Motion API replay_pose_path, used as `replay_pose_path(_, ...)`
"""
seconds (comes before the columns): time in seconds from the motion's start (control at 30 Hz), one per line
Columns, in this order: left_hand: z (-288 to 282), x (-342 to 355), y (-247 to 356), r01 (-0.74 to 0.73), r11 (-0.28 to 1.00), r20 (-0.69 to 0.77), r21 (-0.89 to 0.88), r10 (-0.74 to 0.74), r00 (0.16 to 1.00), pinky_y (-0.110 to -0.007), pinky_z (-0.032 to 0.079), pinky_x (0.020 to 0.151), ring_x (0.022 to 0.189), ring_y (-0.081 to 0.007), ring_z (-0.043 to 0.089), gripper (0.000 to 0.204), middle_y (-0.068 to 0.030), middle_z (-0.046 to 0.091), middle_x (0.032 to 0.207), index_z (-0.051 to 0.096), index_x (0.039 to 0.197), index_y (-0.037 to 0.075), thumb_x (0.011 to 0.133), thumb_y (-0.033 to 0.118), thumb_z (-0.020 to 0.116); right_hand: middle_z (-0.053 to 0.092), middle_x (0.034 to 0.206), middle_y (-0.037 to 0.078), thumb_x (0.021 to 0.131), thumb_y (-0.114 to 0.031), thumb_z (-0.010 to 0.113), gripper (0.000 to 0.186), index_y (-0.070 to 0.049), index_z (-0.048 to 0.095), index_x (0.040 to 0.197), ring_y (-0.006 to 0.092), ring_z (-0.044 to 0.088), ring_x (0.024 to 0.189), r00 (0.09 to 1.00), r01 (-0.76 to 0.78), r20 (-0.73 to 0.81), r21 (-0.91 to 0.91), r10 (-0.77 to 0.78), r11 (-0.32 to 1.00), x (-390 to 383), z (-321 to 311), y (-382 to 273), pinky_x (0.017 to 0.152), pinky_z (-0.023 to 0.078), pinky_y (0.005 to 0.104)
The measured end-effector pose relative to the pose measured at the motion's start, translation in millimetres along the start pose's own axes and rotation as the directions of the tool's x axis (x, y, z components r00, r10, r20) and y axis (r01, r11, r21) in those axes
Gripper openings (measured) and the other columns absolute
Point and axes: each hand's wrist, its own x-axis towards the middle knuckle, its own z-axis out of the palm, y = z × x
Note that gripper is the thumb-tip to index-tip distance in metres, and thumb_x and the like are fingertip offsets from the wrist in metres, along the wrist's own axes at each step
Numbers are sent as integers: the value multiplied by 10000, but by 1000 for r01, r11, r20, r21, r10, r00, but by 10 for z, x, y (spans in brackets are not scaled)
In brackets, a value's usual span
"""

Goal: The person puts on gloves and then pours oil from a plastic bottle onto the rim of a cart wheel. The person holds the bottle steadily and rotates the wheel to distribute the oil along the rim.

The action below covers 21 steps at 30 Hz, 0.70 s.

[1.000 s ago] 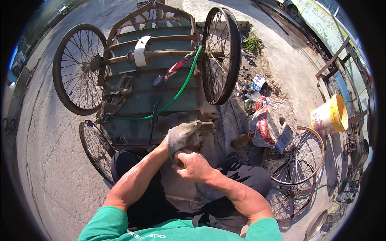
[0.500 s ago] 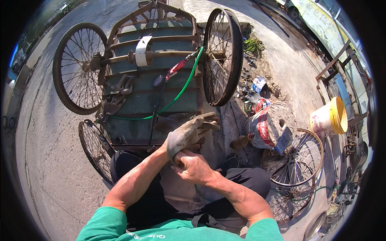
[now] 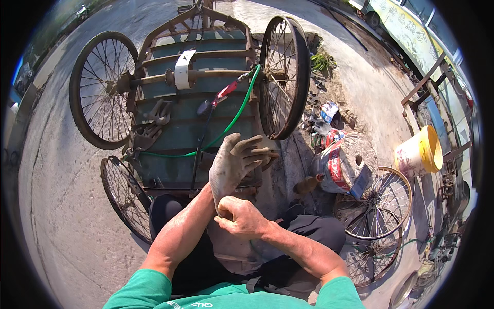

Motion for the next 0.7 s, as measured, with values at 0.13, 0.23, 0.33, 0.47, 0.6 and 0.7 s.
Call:
replay_pose_path(0.13,156,-42,-7,115,979,-33,-170,-123,992,-515,493,1156,1338,-337,610,441,-129,606,1520,572,1492,125,1122,362,547,637,850,161,909,-79,779,197,-15,594,928,332,632,757,996,-51,77,61,46,997,-41,4,-10,703,529,439)
replay_pose_path(0.23,240,-96,-57,115,993,-126,-39,-119,985,-531,499,1143,1366,-327,589,453,-147,591,1536,553,1505,91,1120,328,547,642,856,164,914,-84,781,199,-15,596,937,332,635,761,996,-20,89,47,16,999,-49,22,-12,704,529,441)
replay_pose_path(0.33,58,-70,-8,-16,998,-44,54,19,999,-438,581,1044,1218,-289,686,428,-185,672,1411,547,1483,14,1115,233,545,638,852,163,919,-81,777,197,-18,592,934,337,637,766,997,13,75,16,-14,1000,-21,34,-38,701,526,442)
replay_pose_path(0.47,125,-73,198,-64,998,-96,-30,61,994,-365,625,955,1100,-273,728,443,-189,713,1310,563,1454,-29,1112,252,566,645,858,136,947,-102,778,198,-19,599,948,275,651,788,998,-11,66,40,8,999,59,6,-52,710,526,419)
replay_pose_path(0.6,352,-105,453,31,951,164,-307,21,986,-449,574,1022,1098,-324,700,622,-226,710,1335,637,1440,-18,1097,493,545,690,948,58,999,-122,771,174,-5,648,1037,137,644,888,971,-239,55,260,233,936,118,-154,-33,792,538,337)
replay_pose_path(0.7,407,-189,489,107,932,381,-346,36,924,-463,561,1006,1116,-357,690,806,-251,699,1350,625,1485,-1,1069,673,479,725,1086,64,1031,-153,720,230,-36,652,1217,167,692,986,969,-154,-8,758,245,634,121,-293,236,934,559,339)
